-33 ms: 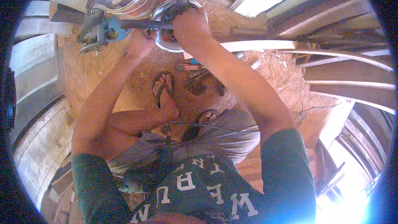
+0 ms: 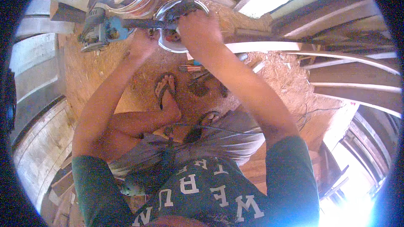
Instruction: The person sits on the floor in a workshop, handling a power drill and a piece of wood. They adjust the drill bit and then pick up a long wooden plank, positioning it against a wooden frame structure.
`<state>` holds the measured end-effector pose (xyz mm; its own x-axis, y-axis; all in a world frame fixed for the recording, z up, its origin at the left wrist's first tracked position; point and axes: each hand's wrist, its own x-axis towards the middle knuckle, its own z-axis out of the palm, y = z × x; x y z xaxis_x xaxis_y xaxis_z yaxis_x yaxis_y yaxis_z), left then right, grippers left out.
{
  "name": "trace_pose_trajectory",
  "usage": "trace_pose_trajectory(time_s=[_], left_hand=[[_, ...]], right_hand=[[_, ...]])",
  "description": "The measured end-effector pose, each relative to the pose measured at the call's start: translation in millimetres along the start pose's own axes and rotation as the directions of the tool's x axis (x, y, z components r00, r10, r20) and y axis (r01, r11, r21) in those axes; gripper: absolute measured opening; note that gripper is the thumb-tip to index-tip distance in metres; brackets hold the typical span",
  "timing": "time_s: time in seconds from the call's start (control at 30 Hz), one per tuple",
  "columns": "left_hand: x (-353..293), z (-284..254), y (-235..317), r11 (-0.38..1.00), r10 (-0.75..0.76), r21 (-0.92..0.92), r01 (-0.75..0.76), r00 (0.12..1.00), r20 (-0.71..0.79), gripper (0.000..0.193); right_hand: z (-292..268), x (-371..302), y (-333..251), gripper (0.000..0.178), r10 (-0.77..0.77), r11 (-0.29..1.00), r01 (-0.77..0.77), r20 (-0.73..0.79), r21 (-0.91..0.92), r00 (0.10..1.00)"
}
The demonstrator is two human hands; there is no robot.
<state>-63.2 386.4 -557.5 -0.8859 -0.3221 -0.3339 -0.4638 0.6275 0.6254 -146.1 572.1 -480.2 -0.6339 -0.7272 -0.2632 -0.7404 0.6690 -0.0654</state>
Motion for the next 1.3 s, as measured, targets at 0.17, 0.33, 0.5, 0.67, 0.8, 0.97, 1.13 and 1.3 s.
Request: trace_pose_trajectory(time_s=[0.17,0.33,0.5,0.67,0.8,0.97,1.13,1.3], left_hand=[[4,6,-8,1.0,0.003,0.002,-0.003,1.0,-0.016,0.037],[7,10,-6,0.985,0.133,0.124,-0.122,0.988,-0.085,0.036],[9,14,-15,0.975,0.161,0.169,-0.145,0.983,-0.086,0.033],[10,19,-26,0.952,0.219,0.234,-0.196,0.973,-0.075,0.034],[2,16,-24,0.959,0.225,0.191,-0.21,0.973,-0.059,0.034],[-3,17,-26,0.956,0.253,0.179,-0.231,0.961,-0.113,0.035],[-3,13,-17,0.974,0.155,0.175,-0.145,0.987,-0.043,0.032],[0,18,-29,0.968,0.199,0.171,-0.185,0.978,-0.068,0.032]], right_hand=[[-16,-96,17,0.03,0.089,0.864,-0.139,0.125,0.484,0.988],[80,-134,17,0.04,0.093,0.668,-0.277,0.292,0.69,0.952],[121,-127,3,0.033,0.173,0.74,-0.316,0.286,0.593,0.943],[156,-119,-3,0.026,0.193,0.849,-0.269,0.207,0.455,0.959],[175,-119,-7,0.024,0.163,0.88,-0.219,0.166,0.422,0.973],[167,-117,-14,0.024,0.134,0.89,-0.207,0.202,0.406,0.97],[168,-116,-14,0.027,0.107,0.929,-0.183,0.241,0.32,0.965],[91,-107,-25,0.022,-0.061,0.869,-0.077,0.26,0.489,0.964]])
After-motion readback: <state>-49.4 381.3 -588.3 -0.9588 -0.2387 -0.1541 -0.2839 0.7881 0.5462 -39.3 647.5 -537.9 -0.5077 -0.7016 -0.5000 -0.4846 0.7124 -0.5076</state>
